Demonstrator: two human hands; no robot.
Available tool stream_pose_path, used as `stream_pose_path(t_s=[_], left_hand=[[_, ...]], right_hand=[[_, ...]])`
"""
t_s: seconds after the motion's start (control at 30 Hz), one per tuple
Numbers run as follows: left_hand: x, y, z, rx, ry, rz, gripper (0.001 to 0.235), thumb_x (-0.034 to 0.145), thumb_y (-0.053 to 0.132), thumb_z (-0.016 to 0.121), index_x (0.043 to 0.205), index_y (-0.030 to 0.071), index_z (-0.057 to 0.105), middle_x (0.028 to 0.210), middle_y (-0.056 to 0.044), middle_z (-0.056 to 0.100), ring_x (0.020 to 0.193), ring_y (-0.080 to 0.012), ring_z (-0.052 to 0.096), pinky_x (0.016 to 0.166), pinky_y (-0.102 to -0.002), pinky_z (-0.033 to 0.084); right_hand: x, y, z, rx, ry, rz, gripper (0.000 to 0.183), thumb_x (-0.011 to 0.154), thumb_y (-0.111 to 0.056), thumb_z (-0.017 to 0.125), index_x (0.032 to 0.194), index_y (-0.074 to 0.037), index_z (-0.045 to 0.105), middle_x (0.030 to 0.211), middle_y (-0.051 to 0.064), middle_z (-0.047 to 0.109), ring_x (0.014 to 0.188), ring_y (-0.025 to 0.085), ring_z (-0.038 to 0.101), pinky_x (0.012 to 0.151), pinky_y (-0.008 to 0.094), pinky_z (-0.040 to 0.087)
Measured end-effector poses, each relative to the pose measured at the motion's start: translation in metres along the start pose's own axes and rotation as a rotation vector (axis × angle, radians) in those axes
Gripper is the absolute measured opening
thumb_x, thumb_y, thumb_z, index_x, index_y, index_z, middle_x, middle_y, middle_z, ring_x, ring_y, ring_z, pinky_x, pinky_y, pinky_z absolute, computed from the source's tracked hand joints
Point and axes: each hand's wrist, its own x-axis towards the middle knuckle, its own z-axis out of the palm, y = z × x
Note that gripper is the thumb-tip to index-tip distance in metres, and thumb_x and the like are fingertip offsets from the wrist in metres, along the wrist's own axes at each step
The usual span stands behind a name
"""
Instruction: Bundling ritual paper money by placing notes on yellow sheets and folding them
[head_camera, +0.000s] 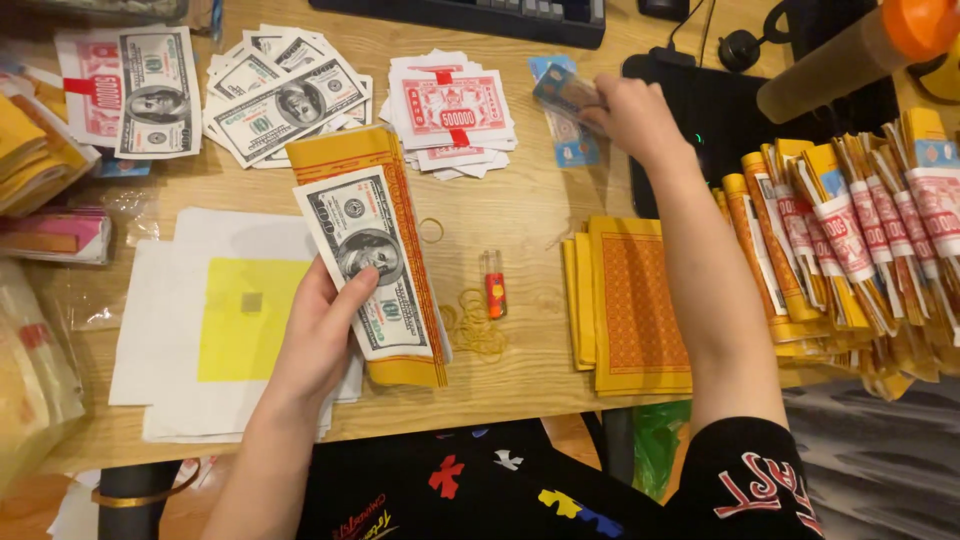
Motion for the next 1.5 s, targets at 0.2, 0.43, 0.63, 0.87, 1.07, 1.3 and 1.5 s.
stream_pose_path(t_s=[0.2,0.43,0.63,0.87,1.07,1.3,1.5], left_hand=[[0.0,0.001,0.005,-0.105,0.021,0.073,0.037,0.086,0.009,0.062,0.122,0.002,0.055,0.115,-0.01,0.067,0.102,-0.0164,0.063,0.091,-0.03,0.053],[-0.002,-0.036,0.023,-0.373,-0.366,0.039,0.035,0.088,0.007,0.065,0.12,-0.003,0.058,0.105,-0.013,0.069,0.094,-0.0205,0.069,0.081,-0.038,0.059],[-0.012,-0.031,0.034,-0.307,-0.457,0.125,0.033,0.09,0.005,0.064,0.121,-0.003,0.058,0.108,-0.012,0.067,0.099,-0.0174,0.063,0.088,-0.037,0.055],[-0.028,-0.012,0.031,-0.194,-0.431,0.218,0.037,0.094,0.009,0.058,0.13,0.002,0.05,0.115,-0.011,0.065,0.106,-0.0166,0.061,0.093,-0.038,0.052],[-0.022,-0.021,0.004,-0.086,-0.389,0.204,0.038,0.091,0.007,0.06,0.128,0.003,0.052,0.114,-0.011,0.066,0.102,-0.0168,0.062,0.089,-0.039,0.055],[-0.021,0.008,-0.026,-0.195,-0.26,0.237,0.031,0.09,0.009,0.062,0.118,0.0,0.057,0.117,-0.011,0.066,0.108,-0.02,0.062,0.099,-0.033,0.049],[-0.015,0.012,-0.032,-0.155,-0.253,0.141,0.039,0.087,0.013,0.064,0.122,-0.002,0.054,0.119,-0.013,0.065,0.107,-0.0231,0.062,0.094,-0.036,0.051]], right_hand=[[-0.056,-0.058,-0.02,0.608,0.273,0.084,0.036,0.11,-0.023,0.053,0.08,-0.012,0.036,0.073,-0.002,0.04,0.066,0.009,0.031,0.057,0.03,0.023],[-0.175,-0.202,0.012,1.683,-0.069,-0.221,0.043,0.103,-0.039,0.042,0.114,-0.001,0.06,0.105,0.016,0.063,0.102,0.025,0.059,0.098,0.041,0.045],[-0.198,-0.23,0.044,1.539,0.222,-0.156,0.063,0.094,-0.043,0.061,0.141,-0.009,0.037,0.136,0.013,0.049,0.129,0.022,0.039,0.115,0.047,0.027],[-0.218,-0.254,-0.014,1.6,0.427,-0.146,0.054,0.103,-0.048,0.024,0.129,-0.003,0.039,0.117,0.014,0.051,0.115,0.026,0.052,0.107,0.039,0.038],[-0.184,-0.222,-0.013,1.172,0.014,-0.41,0.079,0.095,-0.068,0.026,0.144,-0.007,0.031,0.12,0.015,0.05,0.114,0.022,0.046,0.104,0.044,0.038],[-0.035,-0.141,-0.039,0.358,0.145,-0.485,0.016,0.101,-0.015,0.054,0.104,-0.004,0.065,0.095,0.01,0.059,0.09,0.025,0.054,0.077,0.037,0.042],[0.022,-0.141,-0.001,0.202,-0.054,-0.528,0.053,0.078,-0.009,0.065,0.129,-0.004,0.055,0.134,0.023,0.043,0.124,0.038,0.042,0.099,0.046,0.037]])
